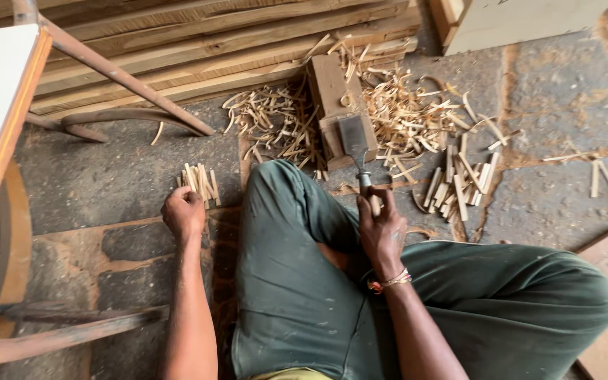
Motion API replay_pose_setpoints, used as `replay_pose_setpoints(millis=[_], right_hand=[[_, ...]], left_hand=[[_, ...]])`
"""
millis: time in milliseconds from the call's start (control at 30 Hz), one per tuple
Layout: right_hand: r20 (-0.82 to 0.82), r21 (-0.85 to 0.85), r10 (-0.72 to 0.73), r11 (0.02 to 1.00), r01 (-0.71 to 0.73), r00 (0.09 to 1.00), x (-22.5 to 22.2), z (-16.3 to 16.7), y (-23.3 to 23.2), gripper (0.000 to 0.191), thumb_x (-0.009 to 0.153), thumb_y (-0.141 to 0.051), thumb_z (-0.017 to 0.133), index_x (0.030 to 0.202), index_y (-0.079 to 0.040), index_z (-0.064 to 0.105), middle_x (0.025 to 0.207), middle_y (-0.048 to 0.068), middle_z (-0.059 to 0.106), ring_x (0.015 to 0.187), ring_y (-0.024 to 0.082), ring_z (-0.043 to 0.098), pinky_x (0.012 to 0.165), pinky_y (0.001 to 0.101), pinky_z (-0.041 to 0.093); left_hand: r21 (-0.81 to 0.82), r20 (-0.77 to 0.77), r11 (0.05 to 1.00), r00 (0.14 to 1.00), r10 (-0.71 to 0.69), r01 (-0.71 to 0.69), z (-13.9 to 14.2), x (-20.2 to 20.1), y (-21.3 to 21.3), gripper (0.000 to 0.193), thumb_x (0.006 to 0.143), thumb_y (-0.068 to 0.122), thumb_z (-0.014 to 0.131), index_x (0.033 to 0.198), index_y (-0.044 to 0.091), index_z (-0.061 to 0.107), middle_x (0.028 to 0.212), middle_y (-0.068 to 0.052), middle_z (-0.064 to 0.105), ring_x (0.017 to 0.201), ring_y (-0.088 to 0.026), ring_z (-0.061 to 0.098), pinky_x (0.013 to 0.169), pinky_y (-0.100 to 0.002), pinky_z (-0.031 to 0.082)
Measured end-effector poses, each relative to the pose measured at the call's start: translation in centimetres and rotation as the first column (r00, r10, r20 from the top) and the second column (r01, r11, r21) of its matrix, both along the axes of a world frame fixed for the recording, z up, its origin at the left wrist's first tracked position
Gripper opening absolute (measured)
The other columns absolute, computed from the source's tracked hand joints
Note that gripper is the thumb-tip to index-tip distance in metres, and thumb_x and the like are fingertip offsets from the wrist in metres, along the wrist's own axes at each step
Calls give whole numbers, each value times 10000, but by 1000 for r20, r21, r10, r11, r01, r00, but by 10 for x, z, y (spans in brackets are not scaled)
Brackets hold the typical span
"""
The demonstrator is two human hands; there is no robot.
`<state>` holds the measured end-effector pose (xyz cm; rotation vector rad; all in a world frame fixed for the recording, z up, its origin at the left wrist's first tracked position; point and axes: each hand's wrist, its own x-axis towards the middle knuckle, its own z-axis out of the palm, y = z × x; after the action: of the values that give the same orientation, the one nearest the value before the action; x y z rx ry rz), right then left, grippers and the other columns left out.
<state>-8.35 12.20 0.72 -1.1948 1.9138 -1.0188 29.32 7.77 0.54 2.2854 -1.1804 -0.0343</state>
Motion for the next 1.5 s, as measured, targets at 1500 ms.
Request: replay_pose_setpoints(millis=[1500], right_hand=[[-116,-197,72,976,-94,991,11,-58,11,284,928,-312,666,1001,-40,627,858,210,643,792,391,622,708,497,464]], left_hand=[[251,-605,460,509,-612,852,-8,-441,-96,414,904,51,647,1317,83,643,804,-61,690,571,-143,578,451,-274,430]])
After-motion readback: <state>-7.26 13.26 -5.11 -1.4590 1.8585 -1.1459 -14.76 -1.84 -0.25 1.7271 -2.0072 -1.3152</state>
